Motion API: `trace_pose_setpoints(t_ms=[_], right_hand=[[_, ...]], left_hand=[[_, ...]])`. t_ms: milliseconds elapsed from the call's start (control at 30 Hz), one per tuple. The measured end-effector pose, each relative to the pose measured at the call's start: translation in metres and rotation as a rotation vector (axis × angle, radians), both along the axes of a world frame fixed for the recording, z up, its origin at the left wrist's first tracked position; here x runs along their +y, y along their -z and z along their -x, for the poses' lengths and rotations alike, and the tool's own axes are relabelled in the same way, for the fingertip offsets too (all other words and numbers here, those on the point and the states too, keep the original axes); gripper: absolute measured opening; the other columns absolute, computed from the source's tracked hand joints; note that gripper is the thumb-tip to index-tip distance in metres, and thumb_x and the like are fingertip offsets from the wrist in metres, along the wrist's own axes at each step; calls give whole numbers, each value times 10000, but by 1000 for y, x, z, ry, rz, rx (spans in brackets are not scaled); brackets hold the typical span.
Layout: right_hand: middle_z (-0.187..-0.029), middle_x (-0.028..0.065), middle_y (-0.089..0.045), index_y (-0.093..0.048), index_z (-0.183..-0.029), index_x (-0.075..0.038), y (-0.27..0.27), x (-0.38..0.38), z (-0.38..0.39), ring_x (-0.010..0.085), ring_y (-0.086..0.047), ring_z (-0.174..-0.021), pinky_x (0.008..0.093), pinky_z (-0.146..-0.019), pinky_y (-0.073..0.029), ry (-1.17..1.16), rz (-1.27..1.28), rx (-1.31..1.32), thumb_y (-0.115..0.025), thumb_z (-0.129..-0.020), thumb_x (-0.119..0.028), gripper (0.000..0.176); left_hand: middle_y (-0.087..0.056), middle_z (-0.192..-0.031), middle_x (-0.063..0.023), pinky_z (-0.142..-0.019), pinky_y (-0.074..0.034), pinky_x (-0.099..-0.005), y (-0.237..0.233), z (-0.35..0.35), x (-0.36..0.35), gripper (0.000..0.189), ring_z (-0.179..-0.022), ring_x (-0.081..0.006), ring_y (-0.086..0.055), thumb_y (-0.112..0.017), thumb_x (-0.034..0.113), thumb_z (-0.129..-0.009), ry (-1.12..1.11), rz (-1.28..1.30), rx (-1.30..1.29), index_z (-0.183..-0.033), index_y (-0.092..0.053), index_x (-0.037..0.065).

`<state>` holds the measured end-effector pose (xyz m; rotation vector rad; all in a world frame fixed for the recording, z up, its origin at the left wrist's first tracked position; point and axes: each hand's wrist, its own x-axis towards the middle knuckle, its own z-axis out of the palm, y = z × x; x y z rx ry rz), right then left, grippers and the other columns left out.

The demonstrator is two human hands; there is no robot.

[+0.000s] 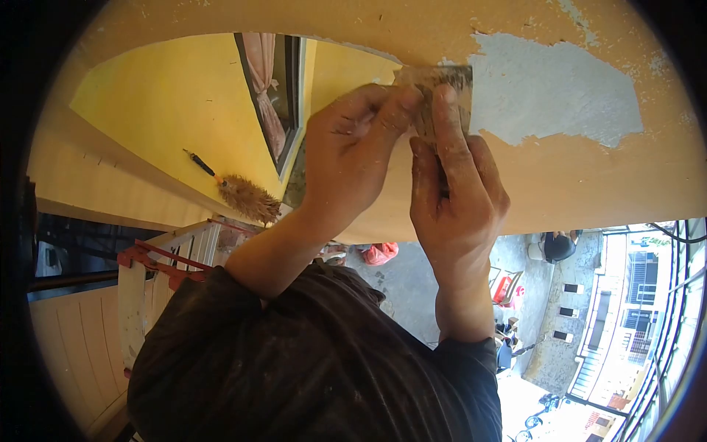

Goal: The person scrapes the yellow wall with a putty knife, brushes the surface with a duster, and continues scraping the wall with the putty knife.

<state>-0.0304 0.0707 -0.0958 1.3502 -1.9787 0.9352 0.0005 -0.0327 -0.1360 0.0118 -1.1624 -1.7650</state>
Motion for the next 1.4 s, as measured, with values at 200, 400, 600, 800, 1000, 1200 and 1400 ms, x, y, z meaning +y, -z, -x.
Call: trace_pose_setpoints(t_ms=[200, 400, 600, 800, 1000, 1200, 1400], right_hand=[[-692, 94, -524, -594, -1243, -47, -1, -1, 1, 164, -476, -543, 279, -502, -416, -18, 62, 61, -665, -766, 91, 502], [-1027, 197, -669, -555, -1260, 24, -4, 3, -6, 226, -670, -925, 302, -733, -529, 19, -26, -46, -625, -799, 104, 473], [-684, 94, -513, -604, -1227, -44, -1, 3, -5, 148, -466, -532, 265, -494, -407, 15, 56, 0, -666, -771, 82, 478], [-1013, 189, -673, -550, -1269, 17, -11, 4, -10, 194, -665, -893, 277, -702, -518, 97, -89, -89, -620, -819, 83, 460], [-961, 154, -676, -552, -1278, -1, -5, 7, -2, 147, -634, -786, 250, -625, -483, 9, -30, 13, -615, -826, 83, 465], [-988, 169, -674, -549, -1280, -2, -4, 7, -3, 139, -638, -814, 246, -640, -495, 18, -15, -2, -603, -835, 83, 456], [-949, 155, -680, -556, -1273, 0, -1, 6, 0, 124, -636, -781, 226, -598, -481, 0, -6, 20, -616, -826, 79, 458]], left_hand=[[-668, -736, -84, -594, -481, -249, -5, -6, -2, 222, -682, -113, -622, -643, 202, -894, -10, 60, -70, -862, -665, -17], [-628, -755, 1, -623, -416, -192, -6, -12, -1, 209, -702, -31, -516, -652, 178, -904, 10, 102, -107, -912, -672, -30], [-631, -746, -5, -617, -413, -192, -4, -6, -2, 225, -696, -30, -518, -663, 196, -896, 53, 38, -80, -905, -674, -28], [-636, -752, -3, -624, -421, -198, -5, -3, -5, 223, -697, -31, -528, -648, 193, -907, 67, 48, -34, -930, -677, -27], [-639, -737, 0, -621, -427, -197, -7, -10, 0, 216, -691, -32, -530, -642, 182, -907, 25, 113, -160, -937, -679, -29], [-636, -728, 2, -609, -423, -198, -10, -9, 2, 221, -685, -28, -527, -643, 188, -907, 62, 63, -109, -921, -678, -30], [-636, -730, -1, -597, -417, -191, -6, -4, 1, 219, -685, -22, -525, -646, 179, -904, 72, 30, -82, -901, -675, -38]])
